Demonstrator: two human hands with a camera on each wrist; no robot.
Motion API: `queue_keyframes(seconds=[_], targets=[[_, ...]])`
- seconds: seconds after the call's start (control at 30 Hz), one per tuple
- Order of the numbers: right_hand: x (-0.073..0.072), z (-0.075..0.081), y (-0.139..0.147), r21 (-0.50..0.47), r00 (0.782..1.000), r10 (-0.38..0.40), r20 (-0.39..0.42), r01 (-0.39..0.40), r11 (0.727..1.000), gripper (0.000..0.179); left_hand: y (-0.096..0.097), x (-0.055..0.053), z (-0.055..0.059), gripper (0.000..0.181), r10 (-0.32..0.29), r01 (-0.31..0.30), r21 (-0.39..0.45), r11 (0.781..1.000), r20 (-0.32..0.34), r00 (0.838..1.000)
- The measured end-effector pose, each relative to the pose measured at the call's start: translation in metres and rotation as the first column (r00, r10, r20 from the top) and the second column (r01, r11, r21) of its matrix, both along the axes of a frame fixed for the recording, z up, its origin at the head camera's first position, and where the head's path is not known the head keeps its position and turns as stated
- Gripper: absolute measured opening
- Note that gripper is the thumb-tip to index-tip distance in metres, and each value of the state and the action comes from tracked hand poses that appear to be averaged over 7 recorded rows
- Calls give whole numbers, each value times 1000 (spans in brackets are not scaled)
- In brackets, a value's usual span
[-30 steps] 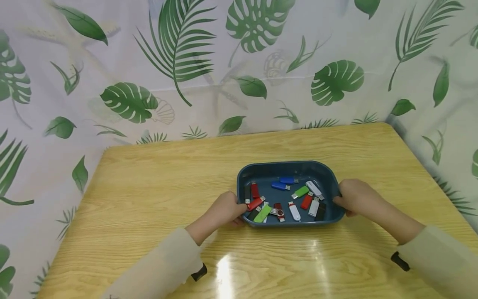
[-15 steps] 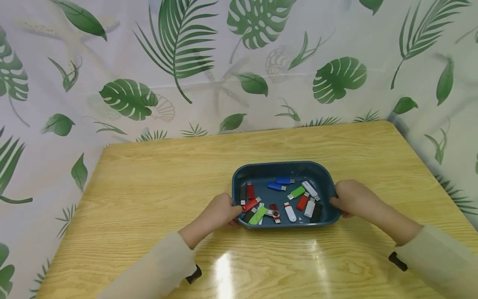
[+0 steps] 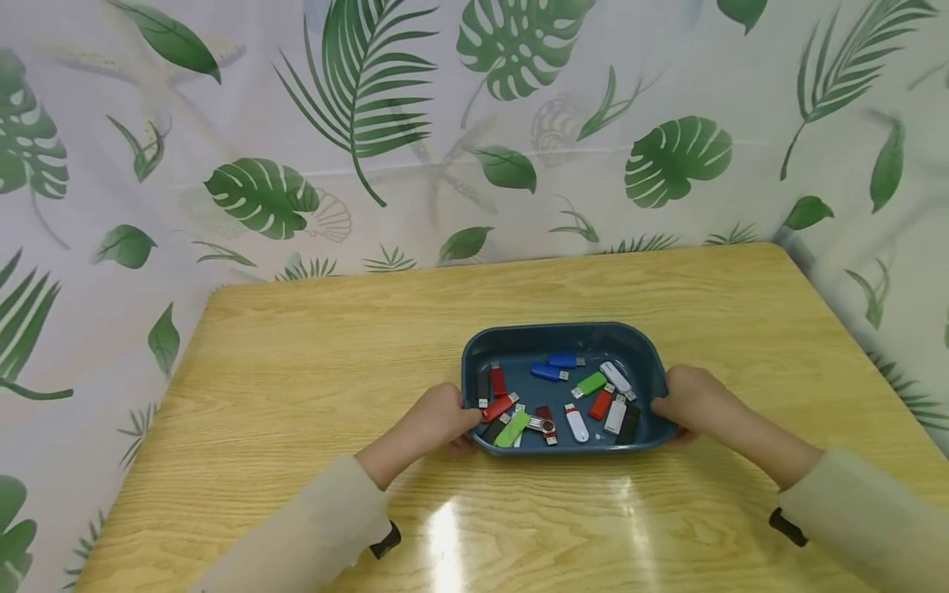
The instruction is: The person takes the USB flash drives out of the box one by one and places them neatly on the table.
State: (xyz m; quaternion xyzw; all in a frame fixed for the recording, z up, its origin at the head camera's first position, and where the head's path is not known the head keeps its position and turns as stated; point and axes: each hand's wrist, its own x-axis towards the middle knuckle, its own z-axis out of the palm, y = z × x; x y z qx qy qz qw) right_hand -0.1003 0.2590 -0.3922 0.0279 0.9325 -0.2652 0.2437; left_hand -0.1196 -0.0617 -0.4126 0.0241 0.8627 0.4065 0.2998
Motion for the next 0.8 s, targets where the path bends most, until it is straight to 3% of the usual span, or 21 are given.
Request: queue_keyframes(seconds=[0.3,0.4,0.5,0.6,0.7,0.8], targets=[[1,-1,0,-4,1000,23,-9,-23,1000,18,-1,-7,5,20,-81,81,10,997,46,996],[1,-3,-1,3,1000,22,-12,-22,1000,18,-4,-11,6,22,-139,138,18,990,87,987],[1,-4,-2,6,1000,20,-13,-20,1000,17,-7,-17,11,28,-206,211,-15,977,145,968],[1,-4,-2,-3,1000,15,-9,-15,1000,17,-8,-21,21,38,-297,324,-101,941,215,930],[1,-5,-1,-9,1000,13,-7,-13,1000,17,-7,-25,32,49,-389,451,-186,873,292,874],[1,-5,-2,-10,1000,16,-8,-16,1000,18,-4,-29,45,51,-467,551,-207,808,346,814]])
